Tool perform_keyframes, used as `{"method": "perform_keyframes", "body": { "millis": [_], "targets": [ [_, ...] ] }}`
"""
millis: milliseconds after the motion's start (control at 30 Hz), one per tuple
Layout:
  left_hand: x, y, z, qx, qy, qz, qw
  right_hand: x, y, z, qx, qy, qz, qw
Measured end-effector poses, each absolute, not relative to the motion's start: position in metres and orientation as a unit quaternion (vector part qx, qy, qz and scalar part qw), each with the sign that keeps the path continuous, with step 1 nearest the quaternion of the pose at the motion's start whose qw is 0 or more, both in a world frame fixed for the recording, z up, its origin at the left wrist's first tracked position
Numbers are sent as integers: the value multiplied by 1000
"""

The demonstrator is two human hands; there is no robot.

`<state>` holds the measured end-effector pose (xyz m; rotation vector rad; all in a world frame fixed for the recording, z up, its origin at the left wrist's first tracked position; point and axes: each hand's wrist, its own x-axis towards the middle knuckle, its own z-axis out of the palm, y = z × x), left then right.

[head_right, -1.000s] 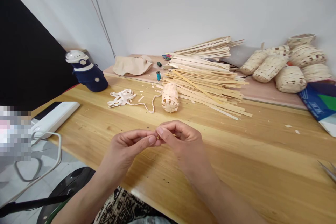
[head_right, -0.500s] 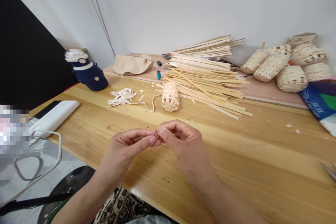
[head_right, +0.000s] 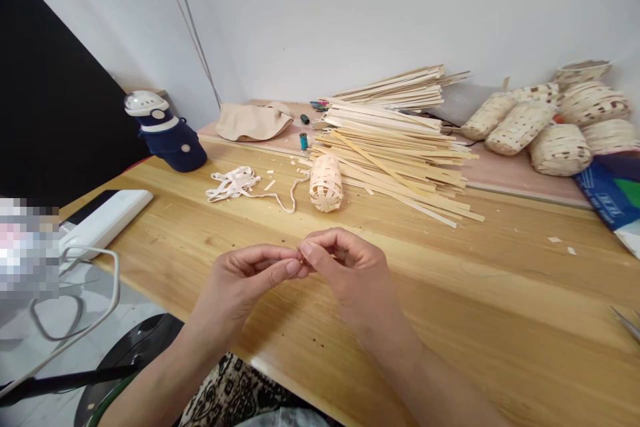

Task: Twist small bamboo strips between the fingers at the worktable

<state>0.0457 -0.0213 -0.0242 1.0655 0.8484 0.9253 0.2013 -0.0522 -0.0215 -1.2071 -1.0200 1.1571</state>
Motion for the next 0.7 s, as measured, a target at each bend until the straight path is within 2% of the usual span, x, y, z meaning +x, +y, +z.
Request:
{"method": "perform_keyframes", "body": {
  "millis": [433, 567, 700],
  "targets": [
    [46, -23, -25, 474, 390, 439, 657, 201, -52, -23, -513, -416, 493, 567],
    [44, -23, -22, 512, 425, 488, 565, 201, -51, -21, -530, -413, 480, 565],
    [41, -24, -22, 617, 393, 497, 467, 202, -52, -21, -520, -399, 516, 552]
  ]
}}
